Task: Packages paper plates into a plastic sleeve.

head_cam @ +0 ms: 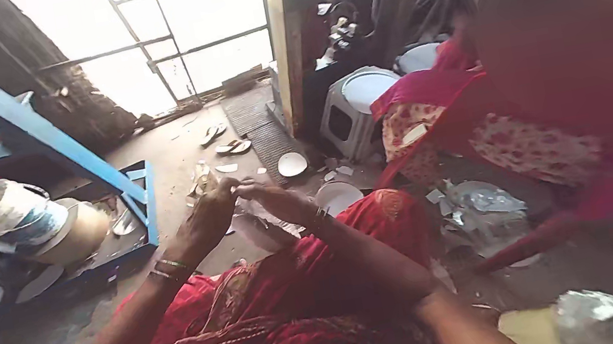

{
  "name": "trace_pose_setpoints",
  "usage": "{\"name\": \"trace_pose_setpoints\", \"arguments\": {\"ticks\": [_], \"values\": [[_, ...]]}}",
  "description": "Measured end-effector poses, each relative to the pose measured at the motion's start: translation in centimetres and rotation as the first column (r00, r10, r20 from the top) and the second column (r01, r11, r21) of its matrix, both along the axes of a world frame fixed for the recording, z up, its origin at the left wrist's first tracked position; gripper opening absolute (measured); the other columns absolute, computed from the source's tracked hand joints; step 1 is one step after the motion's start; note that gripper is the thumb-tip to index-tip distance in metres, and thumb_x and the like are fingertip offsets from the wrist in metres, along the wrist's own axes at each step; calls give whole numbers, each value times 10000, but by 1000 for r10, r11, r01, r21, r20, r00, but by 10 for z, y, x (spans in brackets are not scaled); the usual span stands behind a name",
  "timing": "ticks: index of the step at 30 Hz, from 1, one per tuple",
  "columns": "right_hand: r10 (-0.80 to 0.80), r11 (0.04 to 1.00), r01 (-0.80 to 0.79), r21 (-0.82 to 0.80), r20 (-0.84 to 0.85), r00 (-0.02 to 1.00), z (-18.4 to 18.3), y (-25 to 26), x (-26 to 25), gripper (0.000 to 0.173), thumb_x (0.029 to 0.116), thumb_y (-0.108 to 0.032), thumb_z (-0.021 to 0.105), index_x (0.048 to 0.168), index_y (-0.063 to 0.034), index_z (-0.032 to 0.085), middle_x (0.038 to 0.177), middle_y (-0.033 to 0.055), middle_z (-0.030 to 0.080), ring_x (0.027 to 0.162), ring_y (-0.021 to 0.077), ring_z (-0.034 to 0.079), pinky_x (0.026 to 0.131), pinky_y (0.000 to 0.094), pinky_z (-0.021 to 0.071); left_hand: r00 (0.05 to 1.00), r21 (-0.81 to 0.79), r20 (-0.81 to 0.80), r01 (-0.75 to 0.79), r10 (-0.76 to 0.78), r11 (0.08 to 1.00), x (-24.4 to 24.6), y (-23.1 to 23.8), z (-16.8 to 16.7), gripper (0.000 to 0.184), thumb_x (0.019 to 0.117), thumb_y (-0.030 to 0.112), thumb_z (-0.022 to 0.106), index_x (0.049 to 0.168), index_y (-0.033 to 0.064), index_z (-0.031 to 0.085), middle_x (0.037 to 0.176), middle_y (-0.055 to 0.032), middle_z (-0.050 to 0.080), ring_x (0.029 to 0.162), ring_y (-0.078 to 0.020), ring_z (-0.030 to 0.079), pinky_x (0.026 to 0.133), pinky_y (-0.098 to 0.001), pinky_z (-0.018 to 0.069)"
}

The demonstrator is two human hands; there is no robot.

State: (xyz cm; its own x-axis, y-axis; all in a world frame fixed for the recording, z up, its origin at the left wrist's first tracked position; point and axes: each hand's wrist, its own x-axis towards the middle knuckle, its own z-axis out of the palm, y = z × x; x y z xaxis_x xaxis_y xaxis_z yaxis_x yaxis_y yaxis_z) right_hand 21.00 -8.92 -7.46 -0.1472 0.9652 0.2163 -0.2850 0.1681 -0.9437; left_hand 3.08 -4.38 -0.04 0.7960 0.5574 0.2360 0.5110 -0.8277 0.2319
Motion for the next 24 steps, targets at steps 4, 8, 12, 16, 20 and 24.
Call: {"name": "trace_pose_setpoints", "arguments": {"ticks": [4, 8, 12, 16, 20, 24], "values": [[-153, 982, 62, 181, 549, 822, 12, -1, 6, 310, 925, -264, 748, 1034, 18, 673, 1045, 131, 654, 935, 184, 643, 844, 359, 544, 994, 122, -101, -20, 33, 992, -1, -8, -8, 191, 1034, 20, 495, 1125, 9, 662, 882, -192, 701, 771, -379, 721, 691, -549, 584], [-480, 859, 154, 489, 663, 574, 2, -9, 3, 200, 972, -195, 687, 966, -1, 734, 955, 136, 720, 863, 230, 711, 822, 389, 590, 961, -17, -261, -98, 90, 995, 6, -9, -5, 177, 1056, 63, 461, 1138, 3, 607, 902, -205, 678, 824, -405, 708, 737, -579, 564], [-610, 778, 324, 537, 526, 593, -10, -17, -7, 247, 959, -167, 706, 1126, 15, 723, 1047, 136, 741, 949, 216, 731, 886, 379, 603, 993, -82, -113, -35, 26, 996, 3, -3, -6, 159, 1051, 94, 509, 1119, 1, 618, 864, -162, 676, 768, -326, 695, 737, -517, 577], [-601, 780, 360, 511, 454, 657, -7, -18, 0, 392, 899, -156, 787, 1226, -3, 635, 1056, 107, 749, 931, 162, 746, 850, 342, 629, 982, -576, 133, -31, 131, 817, 0, 5, -10, 216, 1080, 141, 491, 1086, 2, 656, 716, -44, 583, 581, -108, 524, 571, -269, 464], [-562, 799, 287, 528, 486, 669, -9, -17, -4, 372, 902, -137, 768, 1224, 27, 678, 1117, 154, 723, 966, 198, 725, 901, 340, 600, 835, -958, 258, 157, 486, 239, 2, 3, -14, 178, 1079, 121, 467, 1002, 63, 616, 636, 60, 504, 487, -1, 404, 464, -147, 356], [-570, 808, 249, 533, 601, 560, -4, -19, -8, 392, 971, -171, 696, 1348, -70, 654, 1064, 132, 744, 898, 242, 735, 845, 423, 607, 831, -959, 249, 139, 498, 248, -1, -3, -15, 190, 1075, 99, 458, 991, 63, 624, 688, 51, 560, 530, -1, 461, 505, -147, 400]]}}
